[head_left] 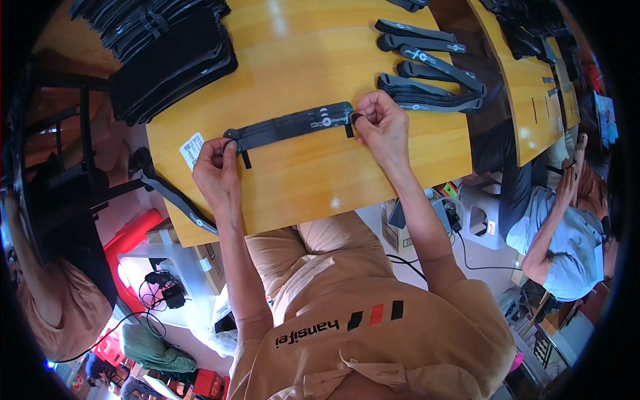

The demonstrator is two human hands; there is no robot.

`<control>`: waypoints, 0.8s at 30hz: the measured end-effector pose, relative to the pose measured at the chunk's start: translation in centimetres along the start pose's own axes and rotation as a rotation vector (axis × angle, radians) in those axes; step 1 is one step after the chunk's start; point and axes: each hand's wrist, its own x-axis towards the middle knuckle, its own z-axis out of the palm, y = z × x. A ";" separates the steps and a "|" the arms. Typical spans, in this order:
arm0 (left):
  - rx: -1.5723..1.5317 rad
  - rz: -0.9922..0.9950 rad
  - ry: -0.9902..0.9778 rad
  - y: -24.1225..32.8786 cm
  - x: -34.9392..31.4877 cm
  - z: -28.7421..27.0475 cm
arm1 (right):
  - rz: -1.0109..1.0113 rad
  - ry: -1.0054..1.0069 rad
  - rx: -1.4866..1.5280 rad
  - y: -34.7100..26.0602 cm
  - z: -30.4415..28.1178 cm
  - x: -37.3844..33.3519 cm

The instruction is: Assembling and organizing black adjustable straps with plastic buckles on a wooden workbench.

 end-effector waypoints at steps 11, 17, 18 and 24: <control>0.016 -0.016 -0.007 -0.2 0.2 -0.1 | -0.001 -0.009 -0.018 0.0 0.0 0.0; 0.009 -0.008 -0.004 -0.5 0.3 -0.1 | -0.008 -0.007 -0.031 0.0 0.0 0.1; 0.008 -0.002 -0.005 -0.6 0.3 -0.1 | -0.007 -0.003 -0.031 0.0 0.0 0.0; 0.038 -0.019 -0.007 0.0 0.2 -0.1 | -0.023 0.000 -0.033 0.2 0.0 0.1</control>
